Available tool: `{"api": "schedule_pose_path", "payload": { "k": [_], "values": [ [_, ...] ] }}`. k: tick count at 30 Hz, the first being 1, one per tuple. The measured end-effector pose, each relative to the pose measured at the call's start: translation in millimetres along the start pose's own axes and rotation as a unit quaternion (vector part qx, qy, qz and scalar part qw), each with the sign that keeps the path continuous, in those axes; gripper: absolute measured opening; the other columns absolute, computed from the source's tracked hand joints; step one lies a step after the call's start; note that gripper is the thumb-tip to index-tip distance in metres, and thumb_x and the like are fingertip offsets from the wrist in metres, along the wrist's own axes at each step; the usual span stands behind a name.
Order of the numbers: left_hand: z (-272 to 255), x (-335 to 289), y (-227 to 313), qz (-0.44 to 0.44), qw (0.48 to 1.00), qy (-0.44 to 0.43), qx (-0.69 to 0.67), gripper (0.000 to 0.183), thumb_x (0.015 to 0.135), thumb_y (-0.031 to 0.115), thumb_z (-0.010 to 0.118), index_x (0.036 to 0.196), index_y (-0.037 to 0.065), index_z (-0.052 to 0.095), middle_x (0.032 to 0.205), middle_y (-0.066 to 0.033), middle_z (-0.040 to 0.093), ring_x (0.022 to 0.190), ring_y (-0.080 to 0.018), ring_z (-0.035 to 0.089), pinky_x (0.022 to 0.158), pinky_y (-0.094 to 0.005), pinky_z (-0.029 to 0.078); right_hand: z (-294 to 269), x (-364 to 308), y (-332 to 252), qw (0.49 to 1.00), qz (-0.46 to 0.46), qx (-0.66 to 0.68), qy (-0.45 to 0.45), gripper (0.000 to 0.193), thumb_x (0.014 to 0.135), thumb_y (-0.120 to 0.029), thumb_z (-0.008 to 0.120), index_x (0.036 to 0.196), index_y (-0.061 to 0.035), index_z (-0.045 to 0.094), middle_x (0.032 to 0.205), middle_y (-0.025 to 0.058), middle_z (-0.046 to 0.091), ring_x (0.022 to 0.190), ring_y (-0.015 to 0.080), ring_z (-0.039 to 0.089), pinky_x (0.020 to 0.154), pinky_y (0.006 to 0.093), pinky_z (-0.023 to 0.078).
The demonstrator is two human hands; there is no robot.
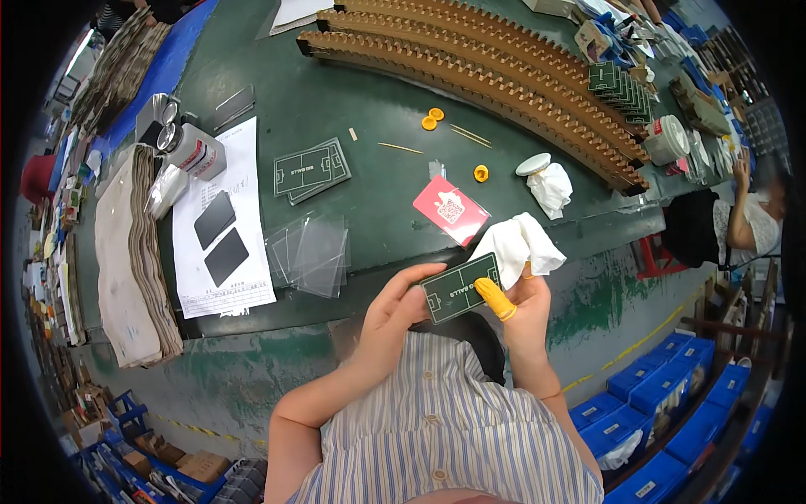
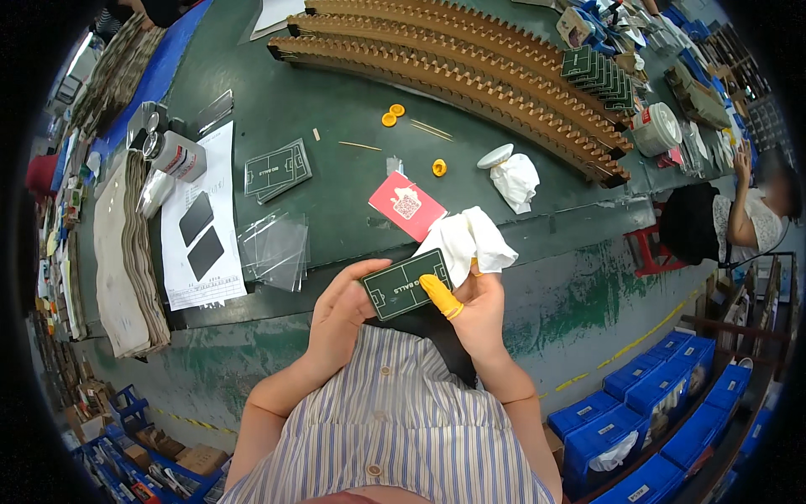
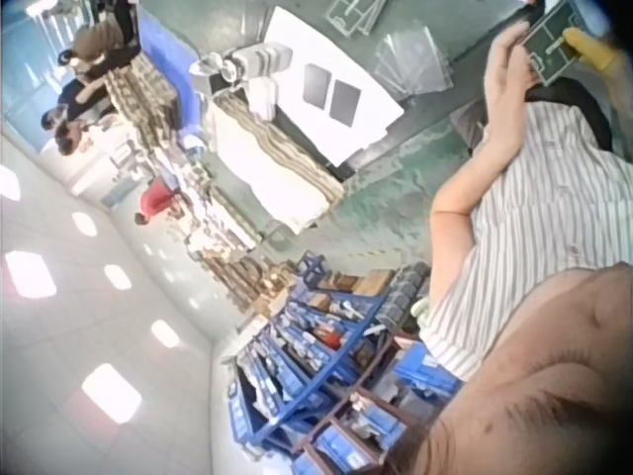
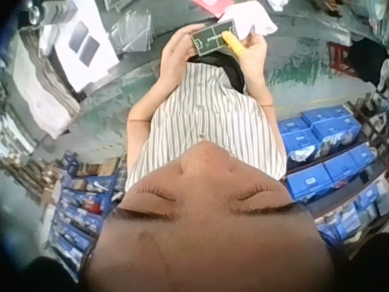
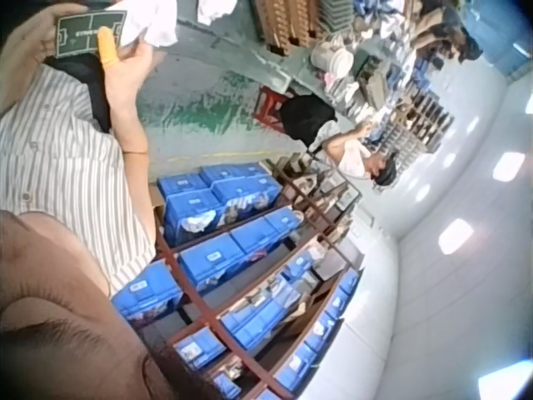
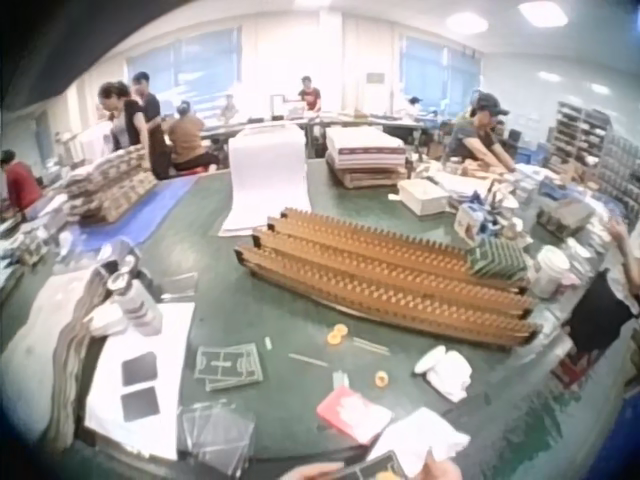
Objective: The person cleans small rectangular cards with a white cloth. They wipe the green side of a card, flip it to wipe the white side, and then repeat the process on a second card. The person handles the cards one at a time, using a cloth to rub the surfaces.
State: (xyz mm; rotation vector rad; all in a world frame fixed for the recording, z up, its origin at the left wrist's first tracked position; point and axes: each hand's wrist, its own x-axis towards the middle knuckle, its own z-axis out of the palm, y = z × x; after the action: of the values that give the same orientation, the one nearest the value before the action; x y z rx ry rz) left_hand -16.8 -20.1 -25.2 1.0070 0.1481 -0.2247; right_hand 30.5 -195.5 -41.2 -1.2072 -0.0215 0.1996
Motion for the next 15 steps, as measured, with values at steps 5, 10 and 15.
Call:
{"api": "schedule_pose_path", "payload": {
  "k": [5,10,15],
  "values": [
    [4,2,12,0.010,0.997,0.020,0.078,0.040,0.098,0.021,0.040,0.129,-0.005,0.041,0.120,-0.0183,0.058,0.110,-0.0220,0.057,0.096,-0.0330,0.043,-2,-4,-3,1.000,-0.009,0.008,0.010,0.061,0.077,0.013,0.064,0.132,0.0071,0.037,0.125,0.0132,0.050,0.111,0.0211,0.054,0.095,0.0340,0.045],
    [-1,5,24,-0.022,0.997,0.042,-0.067,0.043,0.098,0.023,0.037,0.130,-0.006,0.042,0.128,-0.0205,0.052,0.120,-0.0277,0.050,0.102,-0.0379,0.038,-10,-3,0,0.999,-0.046,0.022,0.014,0.060,0.077,0.014,0.063,0.131,0.0070,0.038,0.124,0.0132,0.051,0.109,0.0209,0.055,0.090,0.0343,0.049],
    [-2,5,29,-0.060,0.978,0.034,-0.199,0.049,0.098,0.028,0.031,0.133,-0.006,0.040,0.134,-0.0229,0.045,0.131,-0.0306,0.037,0.108,-0.0423,0.030,-11,-2,-3,0.999,-0.047,0.006,0.024,0.060,0.077,0.015,0.062,0.131,0.0063,0.038,0.123,0.0133,0.051,0.106,0.0210,0.056,0.087,0.0337,0.052]
  ]
}}
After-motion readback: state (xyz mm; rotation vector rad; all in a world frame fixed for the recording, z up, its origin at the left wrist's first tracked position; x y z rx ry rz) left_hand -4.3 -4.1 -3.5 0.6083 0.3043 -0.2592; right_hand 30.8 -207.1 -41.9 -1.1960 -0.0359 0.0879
